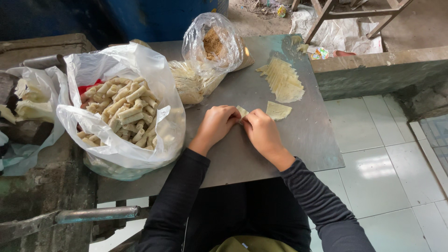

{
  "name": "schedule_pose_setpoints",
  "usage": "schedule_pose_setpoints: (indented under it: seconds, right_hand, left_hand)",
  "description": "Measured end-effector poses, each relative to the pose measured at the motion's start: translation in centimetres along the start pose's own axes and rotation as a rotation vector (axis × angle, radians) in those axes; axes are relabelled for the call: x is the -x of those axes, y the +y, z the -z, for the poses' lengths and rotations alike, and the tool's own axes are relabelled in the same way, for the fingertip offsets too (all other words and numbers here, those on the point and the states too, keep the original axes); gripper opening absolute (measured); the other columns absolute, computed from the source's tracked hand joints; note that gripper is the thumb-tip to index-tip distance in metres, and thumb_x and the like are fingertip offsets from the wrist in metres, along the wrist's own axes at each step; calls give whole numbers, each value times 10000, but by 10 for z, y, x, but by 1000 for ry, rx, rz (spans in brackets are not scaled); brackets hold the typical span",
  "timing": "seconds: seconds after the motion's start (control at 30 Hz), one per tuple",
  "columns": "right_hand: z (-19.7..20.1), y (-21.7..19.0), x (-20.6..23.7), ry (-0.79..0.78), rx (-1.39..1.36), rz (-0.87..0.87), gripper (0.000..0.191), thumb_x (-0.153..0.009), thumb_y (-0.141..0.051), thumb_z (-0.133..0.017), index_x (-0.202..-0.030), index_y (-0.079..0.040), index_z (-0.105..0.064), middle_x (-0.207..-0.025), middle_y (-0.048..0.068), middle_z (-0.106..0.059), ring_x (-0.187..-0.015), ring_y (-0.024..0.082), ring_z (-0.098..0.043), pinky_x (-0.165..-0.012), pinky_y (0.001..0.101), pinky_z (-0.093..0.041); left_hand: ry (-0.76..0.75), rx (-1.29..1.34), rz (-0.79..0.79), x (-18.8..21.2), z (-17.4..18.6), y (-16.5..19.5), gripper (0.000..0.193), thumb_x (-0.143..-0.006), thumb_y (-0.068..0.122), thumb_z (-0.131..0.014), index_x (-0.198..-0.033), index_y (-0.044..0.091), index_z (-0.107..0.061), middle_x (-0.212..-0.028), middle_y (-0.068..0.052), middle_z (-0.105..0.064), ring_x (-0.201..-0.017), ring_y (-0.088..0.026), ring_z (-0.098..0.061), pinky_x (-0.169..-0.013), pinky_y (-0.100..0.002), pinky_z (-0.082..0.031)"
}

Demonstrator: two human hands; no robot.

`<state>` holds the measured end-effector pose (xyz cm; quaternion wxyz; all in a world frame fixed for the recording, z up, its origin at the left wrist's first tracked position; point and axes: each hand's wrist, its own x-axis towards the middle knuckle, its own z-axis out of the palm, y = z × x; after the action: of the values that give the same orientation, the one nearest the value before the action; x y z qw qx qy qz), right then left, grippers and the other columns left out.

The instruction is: The person wraps a brown filling scooped from a plastic bag into thin translucent sheets, folds each sheet around the filling by hand, and places the finished wrapped rolls into a large plastic bag filled with similar rolls on the metal table.

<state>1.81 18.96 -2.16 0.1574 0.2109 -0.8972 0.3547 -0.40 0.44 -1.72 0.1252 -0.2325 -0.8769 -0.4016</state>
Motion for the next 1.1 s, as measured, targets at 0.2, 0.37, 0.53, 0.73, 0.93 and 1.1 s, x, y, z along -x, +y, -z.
schedule_pose_setpoints:
  seconds: [0.2,0.37,0.53,0.73,0.93,1.1]
  right_hand:
    - [17,3,-11,-148,-87,8,119,-849,-102,-774,-918,-16,-728,-912,139,-680,-789,339,-685,-710,406,-541]
    - [30,16,-15,-269,-213,178,203,-820,-11,-668,-1020,6,-698,-979,153,-672,-862,331,-695,-750,378,-562]
    - [18,26,-41,-375,1,77,75,-912,-81,-691,-951,-29,-728,-927,160,-708,-888,355,-698,-779,411,-553]
    - [10,36,-67,-466,37,19,145,-817,-125,-754,-877,-9,-690,-902,166,-698,-864,372,-684,-745,455,-534]
    - [18,45,-38,-308,-180,153,102,-891,-63,-685,-956,-3,-635,-938,146,-684,-866,338,-689,-739,410,-541]
    - [17,44,-20,-184,48,345,99,-886,-100,-715,-936,-38,-657,-936,111,-646,-912,318,-645,-789,417,-507]
  left_hand:
    - [105,-30,61,5,-12,3,91,-756,45,-733,-843,73,-724,-825,-118,-705,-797,-331,-699,-712,-412,-555]
    - [56,-201,-55,8,-14,0,82,-780,46,-717,-827,106,-746,-856,-68,-721,-850,-293,-695,-777,-418,-524]
    - [35,-256,-79,8,-20,2,97,-744,153,-780,-738,70,-731,-797,-106,-694,-811,-311,-681,-745,-440,-506]
    - [168,-217,29,6,-30,11,93,-810,140,-772,-766,64,-741,-771,-124,-676,-769,-329,-674,-726,-448,-530]
    - [186,8,195,6,-29,4,189,-729,183,-801,-832,40,-734,-796,-121,-688,-745,-310,-689,-679,-423,-553]
    - [139,-254,-21,12,-37,0,123,-764,182,-794,-815,82,-743,-839,-114,-685,-826,-316,-676,-731,-431,-521]
